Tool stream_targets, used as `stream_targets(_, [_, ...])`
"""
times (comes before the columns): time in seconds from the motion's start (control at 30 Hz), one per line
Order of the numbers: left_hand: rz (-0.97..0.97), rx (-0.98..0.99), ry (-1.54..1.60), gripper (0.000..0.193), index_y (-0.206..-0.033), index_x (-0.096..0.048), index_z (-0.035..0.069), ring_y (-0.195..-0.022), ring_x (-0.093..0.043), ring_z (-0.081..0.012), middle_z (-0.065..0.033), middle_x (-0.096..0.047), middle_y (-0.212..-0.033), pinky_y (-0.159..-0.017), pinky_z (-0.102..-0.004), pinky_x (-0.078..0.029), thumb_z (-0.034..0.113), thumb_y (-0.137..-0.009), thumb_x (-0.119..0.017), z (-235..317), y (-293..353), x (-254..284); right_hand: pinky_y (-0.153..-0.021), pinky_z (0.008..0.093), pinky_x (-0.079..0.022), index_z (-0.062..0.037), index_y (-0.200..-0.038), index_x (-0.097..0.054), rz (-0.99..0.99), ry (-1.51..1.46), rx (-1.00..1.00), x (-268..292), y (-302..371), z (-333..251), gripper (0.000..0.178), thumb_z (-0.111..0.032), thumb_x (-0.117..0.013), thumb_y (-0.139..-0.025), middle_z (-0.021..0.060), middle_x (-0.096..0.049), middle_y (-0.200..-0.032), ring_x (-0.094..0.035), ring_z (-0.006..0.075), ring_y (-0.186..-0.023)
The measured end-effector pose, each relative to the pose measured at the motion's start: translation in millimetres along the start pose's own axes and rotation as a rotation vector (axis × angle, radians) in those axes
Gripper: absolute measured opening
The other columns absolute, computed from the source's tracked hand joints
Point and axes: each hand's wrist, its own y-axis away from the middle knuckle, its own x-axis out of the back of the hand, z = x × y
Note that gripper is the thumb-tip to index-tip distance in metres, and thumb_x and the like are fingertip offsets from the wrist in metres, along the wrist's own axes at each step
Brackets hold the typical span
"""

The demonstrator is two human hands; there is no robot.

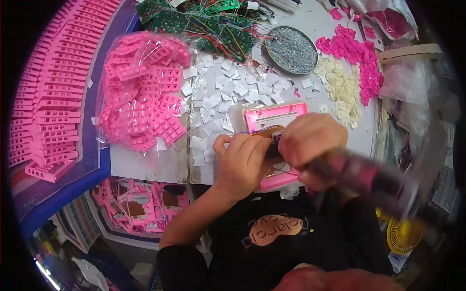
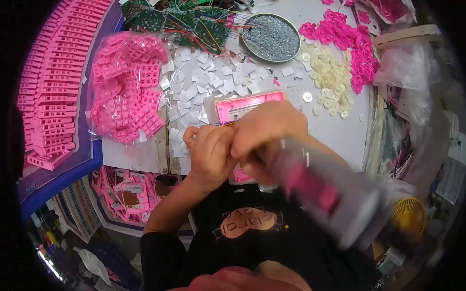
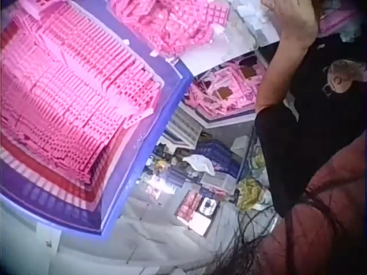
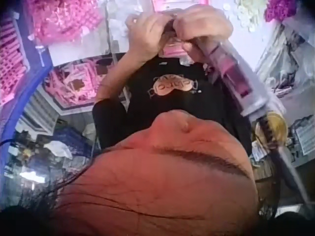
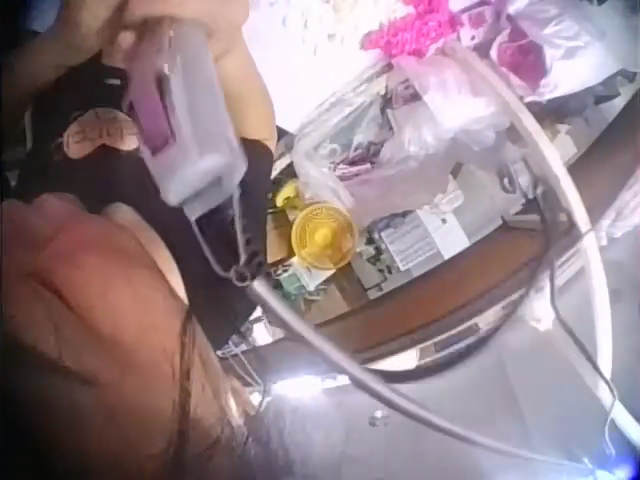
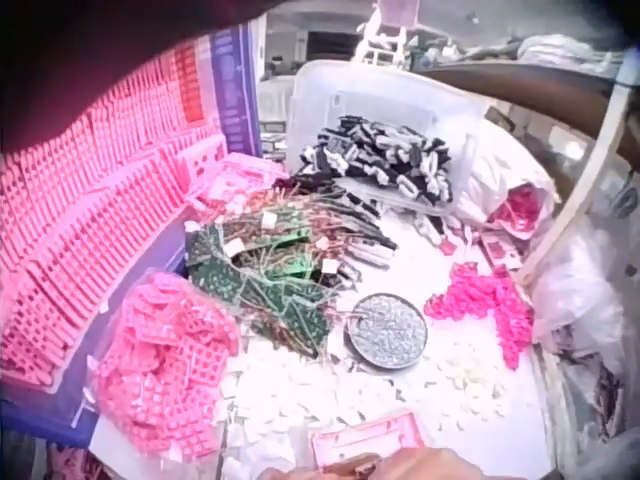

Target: The user is assembling a pink plastic toy bank, installing an electronic board and wiring, and applying hot glue.

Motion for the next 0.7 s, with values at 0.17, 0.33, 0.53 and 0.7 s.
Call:
stream_targets(0.17, [-0.048,0.009,-0.06,0.047,-0.111,-0.066,0.008,-0.106,-0.056,-0.0242,-0.0025,-0.066,-0.108,-0.089,-0.0462,-0.029,0.026,-0.07,-0.082,-0.6,-3.4,8.6,-0.098,0.0411,-0.042,-0.0049,-0.157,-0.027,0.066,0.046,-0.64,25.4,18.5,-21.5,0.117,-0.027,-0.091,-0.061,0.0123,-0.057,-0.125,-0.055,0.0251,-0.112])
stream_targets(0.33, [-0.109,0.061,0.052,0.053,-0.115,-0.062,0.008,-0.109,-0.054,-0.0248,-0.0043,-0.064,-0.113,-0.093,-0.0449,-0.03,0.028,-0.072,-0.085,-3.6,-8.2,4.1,-0.081,0.0398,-0.051,-0.0098,-0.128,-0.063,-0.335,0.848,-0.389,22.7,52.4,-29.7,0.061,-0.021,-0.083,-0.072,0.0109,-0.064,-0.107,-0.059,0.0317,-0.095])
stream_targets(0.53, [0.116,0.265,0.238,0.057,-0.124,-0.054,0.002,-0.104,-0.054,-0.0255,-0.0055,-0.065,-0.102,-0.097,-0.0403,-0.033,0.022,-0.078,-0.081,-6.5,10.4,-19.3,-0.063,0.0334,-0.053,-0.0049,-0.11,-0.069,-0.167,0.549,-0.76,44.7,33.0,-14.9,0.031,-0.027,-0.072,-0.088,0.0098,-0.066,-0.082,-0.066,0.0223,-0.072])
stream_targets(0.7, [0.021,0.146,-0.002,0.061,-0.133,-0.055,0.001,-0.099,-0.054,-0.0253,-0.0044,-0.065,-0.101,-0.096,-0.0407,-0.033,0.016,-0.079,-0.078,2.6,-8.2,-13.0,-0.056,0.0294,-0.051,0.0014,-0.102,-0.067,-0.088,0.282,-1.268,60.3,-3.2,-6.9,0.034,-0.032,-0.058,-0.098,0.0073,-0.066,-0.073,-0.065,0.0149,-0.06])
